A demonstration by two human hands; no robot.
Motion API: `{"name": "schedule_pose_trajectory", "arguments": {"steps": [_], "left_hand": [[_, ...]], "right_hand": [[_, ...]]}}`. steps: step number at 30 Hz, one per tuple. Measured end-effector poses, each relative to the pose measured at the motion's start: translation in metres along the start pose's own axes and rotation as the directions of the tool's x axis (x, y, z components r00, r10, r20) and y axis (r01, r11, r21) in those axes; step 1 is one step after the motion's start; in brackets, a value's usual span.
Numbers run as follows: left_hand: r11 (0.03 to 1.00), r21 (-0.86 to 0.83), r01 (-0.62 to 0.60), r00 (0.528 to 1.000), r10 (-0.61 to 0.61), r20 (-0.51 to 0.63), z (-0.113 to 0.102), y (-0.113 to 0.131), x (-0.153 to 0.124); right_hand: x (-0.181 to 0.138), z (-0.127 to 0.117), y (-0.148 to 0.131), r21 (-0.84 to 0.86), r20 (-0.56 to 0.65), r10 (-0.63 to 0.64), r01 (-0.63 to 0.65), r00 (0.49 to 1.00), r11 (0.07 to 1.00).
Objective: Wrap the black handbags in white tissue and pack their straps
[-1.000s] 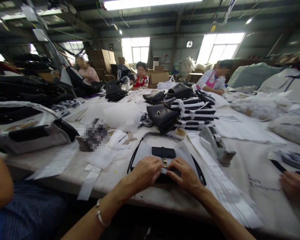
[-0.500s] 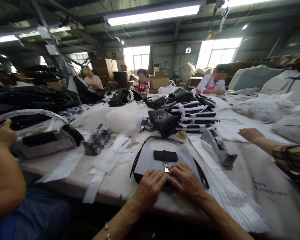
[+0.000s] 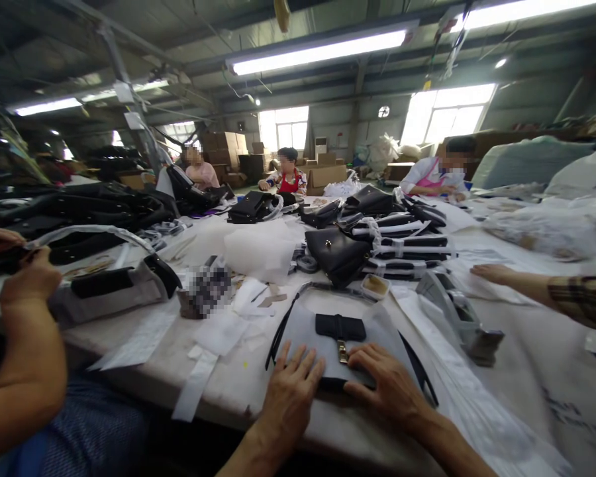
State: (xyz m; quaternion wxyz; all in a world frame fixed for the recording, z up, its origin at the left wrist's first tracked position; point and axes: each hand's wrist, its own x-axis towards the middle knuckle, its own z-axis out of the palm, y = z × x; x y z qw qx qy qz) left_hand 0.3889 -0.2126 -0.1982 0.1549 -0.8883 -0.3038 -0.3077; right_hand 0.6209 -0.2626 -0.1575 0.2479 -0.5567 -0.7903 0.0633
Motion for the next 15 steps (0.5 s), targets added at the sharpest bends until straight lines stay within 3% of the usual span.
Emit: {"name": "schedule_pose_trajectory", "arguments": {"steps": [4, 10, 15], "left_hand": [[0.999, 0.028, -0.045, 0.99, 0.041, 0.133, -0.003, 0.012, 0.014], [0.998, 0.05, -0.05, 0.997, 0.047, 0.058, 0.013, 0.017, -0.006], [0.999, 0.03, -0.043, 0.999, 0.042, 0.033, 0.005, 0.017, -0.014]], "right_hand": [[-0.005, 0.01, 0.011, -0.054, -0.059, -0.06, 0.057, 0.996, 0.997], [-0.009, 0.024, 0.021, -0.273, -0.146, -0.269, 0.222, 0.952, 0.936], [-0.011, 0.028, 0.025, -0.35, -0.195, -0.348, 0.267, 0.917, 0.898]]}}
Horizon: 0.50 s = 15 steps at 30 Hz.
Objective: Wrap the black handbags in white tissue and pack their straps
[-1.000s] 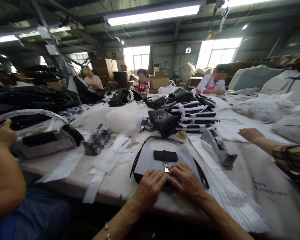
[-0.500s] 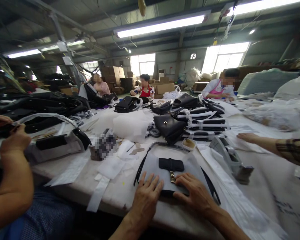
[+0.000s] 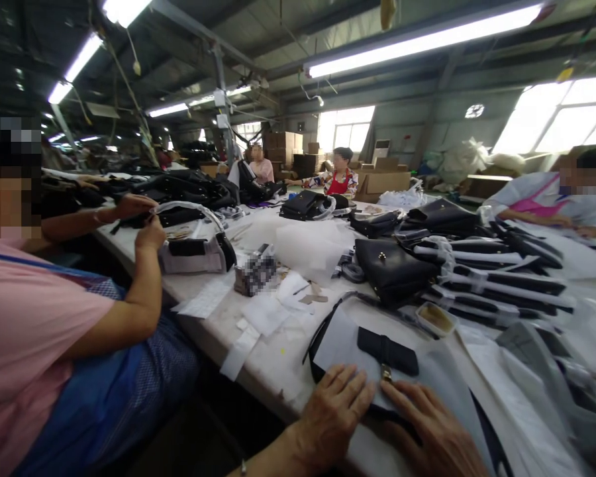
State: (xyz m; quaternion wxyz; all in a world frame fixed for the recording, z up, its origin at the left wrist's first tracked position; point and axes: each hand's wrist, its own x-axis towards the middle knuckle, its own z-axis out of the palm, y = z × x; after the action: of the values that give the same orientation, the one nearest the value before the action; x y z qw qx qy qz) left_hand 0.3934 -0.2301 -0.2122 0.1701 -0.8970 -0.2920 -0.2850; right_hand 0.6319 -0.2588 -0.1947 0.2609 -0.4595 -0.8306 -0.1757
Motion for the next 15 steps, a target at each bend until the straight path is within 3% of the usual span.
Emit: {"name": "schedule_pose_trajectory", "arguments": {"steps": [6, 11, 15], "left_hand": [[0.999, -0.015, 0.031, 0.998, -0.032, -0.06, -0.003, 0.003, -0.003], [0.997, -0.019, 0.081, 0.991, -0.083, -0.106, -0.004, 0.008, -0.006], [1.0, 0.004, 0.013, 0.996, -0.013, -0.093, -0.022, 0.004, -0.011]], "right_hand": [[0.002, -0.001, 0.006, 0.017, 0.022, -0.012, 0.011, 1.0, 1.0], [0.01, -0.006, 0.006, 0.063, 0.129, -0.072, 0.064, 0.989, 0.996], [0.007, 0.003, -0.005, -0.095, 0.18, -0.049, 0.067, 0.983, 0.993]]}}
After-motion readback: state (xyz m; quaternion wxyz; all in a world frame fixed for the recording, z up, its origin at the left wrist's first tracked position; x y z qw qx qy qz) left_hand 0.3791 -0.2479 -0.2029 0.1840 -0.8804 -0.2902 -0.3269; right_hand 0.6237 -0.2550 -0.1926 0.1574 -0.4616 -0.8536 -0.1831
